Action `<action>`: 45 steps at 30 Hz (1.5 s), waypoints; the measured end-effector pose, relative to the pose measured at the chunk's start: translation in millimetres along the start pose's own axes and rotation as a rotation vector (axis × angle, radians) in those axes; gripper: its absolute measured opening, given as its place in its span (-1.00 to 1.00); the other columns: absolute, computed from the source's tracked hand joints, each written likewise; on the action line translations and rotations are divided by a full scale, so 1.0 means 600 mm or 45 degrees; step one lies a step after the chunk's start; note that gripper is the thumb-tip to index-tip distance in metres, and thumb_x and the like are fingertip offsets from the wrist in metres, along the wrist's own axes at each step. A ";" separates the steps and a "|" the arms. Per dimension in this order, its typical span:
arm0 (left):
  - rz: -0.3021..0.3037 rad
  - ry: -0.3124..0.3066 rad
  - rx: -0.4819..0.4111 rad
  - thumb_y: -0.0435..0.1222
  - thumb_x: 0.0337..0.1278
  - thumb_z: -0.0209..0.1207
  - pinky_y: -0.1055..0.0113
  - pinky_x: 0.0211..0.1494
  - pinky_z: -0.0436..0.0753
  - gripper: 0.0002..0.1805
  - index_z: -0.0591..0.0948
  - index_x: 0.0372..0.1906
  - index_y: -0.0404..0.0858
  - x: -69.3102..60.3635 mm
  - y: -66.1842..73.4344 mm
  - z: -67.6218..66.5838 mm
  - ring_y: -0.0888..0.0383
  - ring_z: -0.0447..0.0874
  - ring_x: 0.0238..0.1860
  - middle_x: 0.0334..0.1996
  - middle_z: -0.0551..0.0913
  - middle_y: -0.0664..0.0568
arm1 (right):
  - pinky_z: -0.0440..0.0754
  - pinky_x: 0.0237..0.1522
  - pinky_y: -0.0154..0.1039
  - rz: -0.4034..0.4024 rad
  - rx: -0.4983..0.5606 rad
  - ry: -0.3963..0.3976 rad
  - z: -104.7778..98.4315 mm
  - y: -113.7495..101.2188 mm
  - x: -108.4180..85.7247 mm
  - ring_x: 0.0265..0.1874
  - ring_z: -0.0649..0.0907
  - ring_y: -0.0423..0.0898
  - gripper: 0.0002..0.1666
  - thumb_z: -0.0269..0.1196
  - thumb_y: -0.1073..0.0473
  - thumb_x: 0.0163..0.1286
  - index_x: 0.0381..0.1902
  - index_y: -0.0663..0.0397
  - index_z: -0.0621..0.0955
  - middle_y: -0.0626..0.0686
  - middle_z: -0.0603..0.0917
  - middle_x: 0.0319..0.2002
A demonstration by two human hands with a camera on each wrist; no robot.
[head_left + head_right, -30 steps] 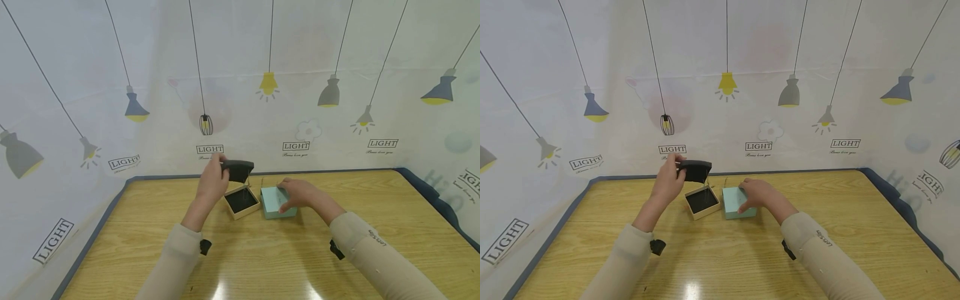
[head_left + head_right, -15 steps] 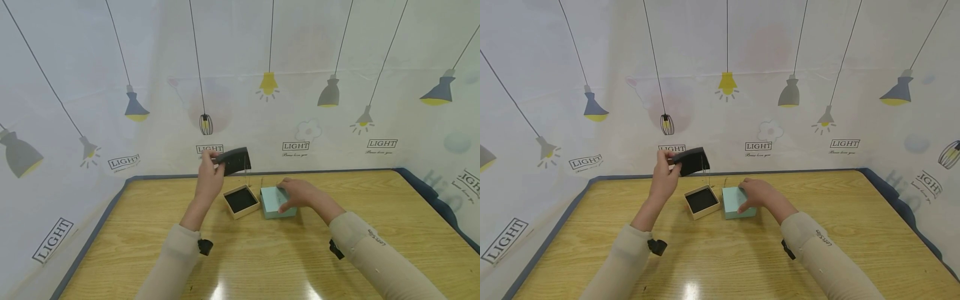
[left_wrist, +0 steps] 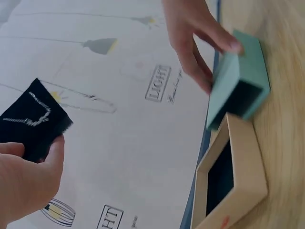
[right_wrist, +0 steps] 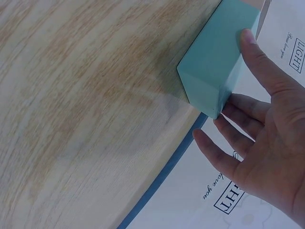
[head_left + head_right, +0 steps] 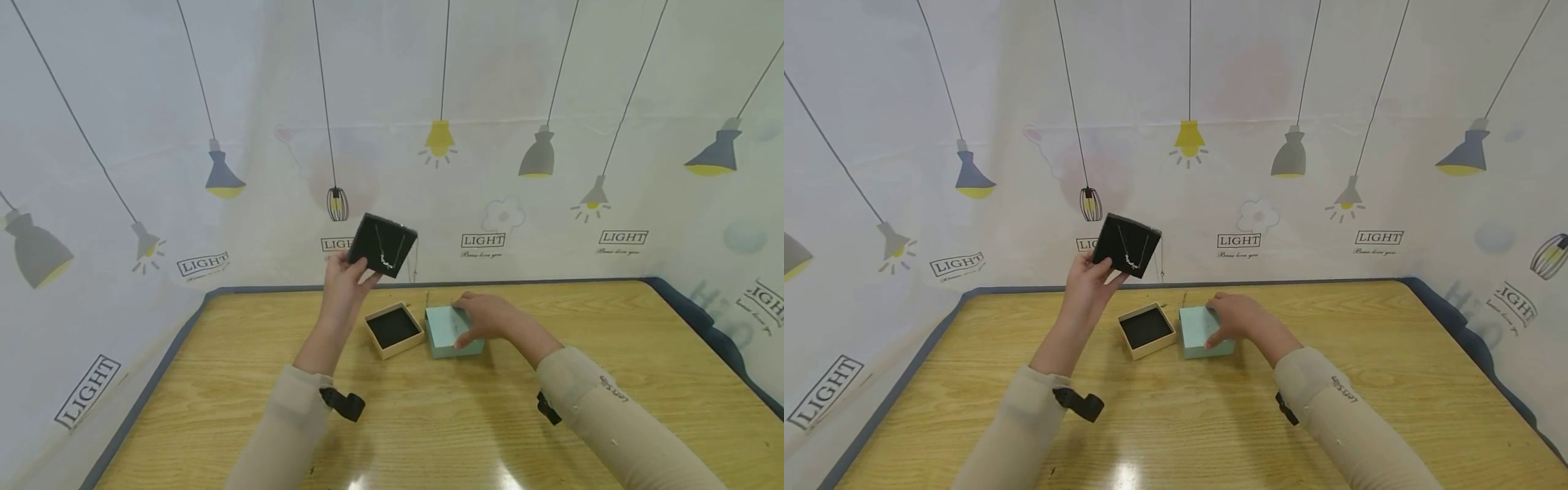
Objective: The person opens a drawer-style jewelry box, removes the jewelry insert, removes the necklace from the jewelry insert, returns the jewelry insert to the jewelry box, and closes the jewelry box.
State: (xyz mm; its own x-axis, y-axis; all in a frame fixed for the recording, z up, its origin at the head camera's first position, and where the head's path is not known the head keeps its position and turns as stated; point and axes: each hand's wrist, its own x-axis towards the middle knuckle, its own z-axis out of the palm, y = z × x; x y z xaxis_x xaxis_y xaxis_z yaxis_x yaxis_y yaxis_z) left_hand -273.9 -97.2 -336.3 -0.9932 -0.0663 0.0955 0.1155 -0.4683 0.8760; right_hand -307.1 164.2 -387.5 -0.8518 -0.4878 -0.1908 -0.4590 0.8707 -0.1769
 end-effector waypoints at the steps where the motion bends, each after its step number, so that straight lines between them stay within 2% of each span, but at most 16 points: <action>1: -0.024 -0.001 -0.073 -0.51 0.44 -0.11 0.02 0.41 0.50 -0.74 0.20 0.09 -0.24 -0.001 0.001 0.001 -0.06 0.41 0.38 0.27 0.34 -0.15 | 0.53 0.28 0.12 -0.002 -0.001 0.001 0.000 0.000 0.000 0.24 0.55 0.18 0.05 0.52 -0.23 0.05 0.37 0.22 0.44 0.23 0.49 0.33; 4: -0.063 -0.020 -0.223 -0.51 0.44 -0.14 0.03 0.44 0.47 -0.67 0.20 0.20 -0.27 -0.002 0.002 0.003 0.03 0.46 0.30 0.27 0.38 -0.09 | 0.53 0.28 0.11 -0.005 -0.005 0.007 0.000 -0.001 0.000 0.23 0.56 0.18 0.05 0.52 -0.23 0.05 0.36 0.23 0.44 0.23 0.50 0.32; 7: -0.080 -0.050 -0.307 -0.51 0.44 -0.15 0.05 0.46 0.45 -0.59 0.16 0.30 -0.29 -0.003 0.002 0.003 0.10 0.48 0.22 0.25 0.38 -0.05 | 0.53 0.28 0.11 -0.007 -0.009 0.015 0.001 0.000 0.001 0.23 0.56 0.18 0.05 0.52 -0.23 0.04 0.36 0.23 0.44 0.23 0.51 0.31; 10: -0.101 -0.051 -0.365 -0.53 0.41 -0.12 0.11 0.40 0.53 -0.59 0.17 0.26 -0.23 -0.003 0.001 0.004 0.13 0.49 0.16 0.21 0.38 -0.02 | 0.54 0.27 0.12 -0.008 -0.008 0.018 0.001 0.001 0.002 0.22 0.57 0.18 0.06 0.52 -0.24 0.04 0.36 0.23 0.45 0.23 0.51 0.31; 14: -0.117 -0.027 -0.400 -0.57 0.37 -0.12 0.24 0.18 0.70 -0.60 0.23 0.14 -0.11 -0.002 -0.004 0.004 0.13 0.53 0.09 0.16 0.41 0.00 | 0.53 0.28 0.11 -0.011 -0.010 0.017 0.002 0.001 0.003 0.23 0.56 0.18 0.06 0.52 -0.24 0.04 0.36 0.23 0.44 0.23 0.51 0.31; 17: -0.118 -0.015 -0.381 -0.59 0.36 -0.12 0.30 0.06 0.74 -0.60 0.30 0.11 -0.08 -0.003 -0.007 0.004 0.13 0.59 0.03 0.13 0.45 -0.01 | 0.54 0.27 0.11 -0.016 -0.010 0.018 0.002 0.001 0.004 0.22 0.57 0.18 0.06 0.52 -0.25 0.04 0.36 0.23 0.44 0.23 0.51 0.31; 23: -0.133 0.025 -0.310 -0.58 0.37 -0.09 0.33 0.06 0.73 -0.69 0.36 -0.01 -0.12 -0.003 -0.013 0.003 0.17 0.66 -0.10 0.03 0.50 -0.03 | 0.55 0.26 0.11 -0.018 -0.011 0.031 0.002 0.000 0.005 0.20 0.58 0.17 0.06 0.52 -0.24 0.03 0.35 0.22 0.45 0.23 0.52 0.30; 29: -0.137 0.034 -0.275 -0.54 0.41 -0.10 0.41 -0.01 0.73 -0.73 0.36 0.02 -0.14 -0.004 -0.015 0.003 0.23 0.66 -0.17 -0.01 0.50 -0.04 | 0.52 0.29 0.12 -0.001 -0.001 0.023 0.003 0.001 0.006 0.24 0.56 0.18 0.07 0.52 -0.24 0.03 0.37 0.21 0.44 0.22 0.50 0.33; 35: -0.143 0.009 -0.312 -0.50 0.45 -0.18 0.45 -0.05 0.72 -0.76 0.33 0.05 -0.17 -0.005 -0.020 0.001 0.22 0.63 -0.13 0.07 0.43 -0.07 | 0.52 0.29 0.14 -0.010 0.006 0.016 0.002 0.000 0.008 0.25 0.54 0.20 0.06 0.51 -0.24 0.05 0.38 0.21 0.43 0.23 0.49 0.33; 39: -0.170 -0.010 -0.329 -0.46 0.48 -0.24 0.45 -0.03 0.73 -0.72 0.29 0.16 -0.21 -0.005 -0.026 0.001 0.19 0.60 -0.09 0.10 0.40 -0.08 | 0.52 0.29 0.13 -0.008 0.001 0.008 0.002 -0.001 0.006 0.24 0.55 0.19 0.06 0.52 -0.24 0.05 0.37 0.22 0.43 0.23 0.50 0.32; 45: -0.191 -0.014 -0.309 -0.43 0.50 -0.28 0.41 0.08 0.71 -0.66 0.26 0.27 -0.27 -0.006 -0.028 -0.001 0.12 0.53 0.05 0.18 0.38 -0.12 | 0.54 0.27 0.12 -0.027 -0.020 0.015 0.003 0.003 0.006 0.20 0.57 0.19 0.07 0.53 -0.23 0.03 0.35 0.26 0.44 0.25 0.51 0.30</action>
State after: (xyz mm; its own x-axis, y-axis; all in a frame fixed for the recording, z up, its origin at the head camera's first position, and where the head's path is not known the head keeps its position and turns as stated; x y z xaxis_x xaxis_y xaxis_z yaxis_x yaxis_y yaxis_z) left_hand -271.9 -89.8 -351.5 -0.9994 0.0287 -0.0202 -0.0342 -0.6692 0.7423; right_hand -310.6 163.7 -389.9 -0.8450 -0.5052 -0.1755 -0.4805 0.8612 -0.1656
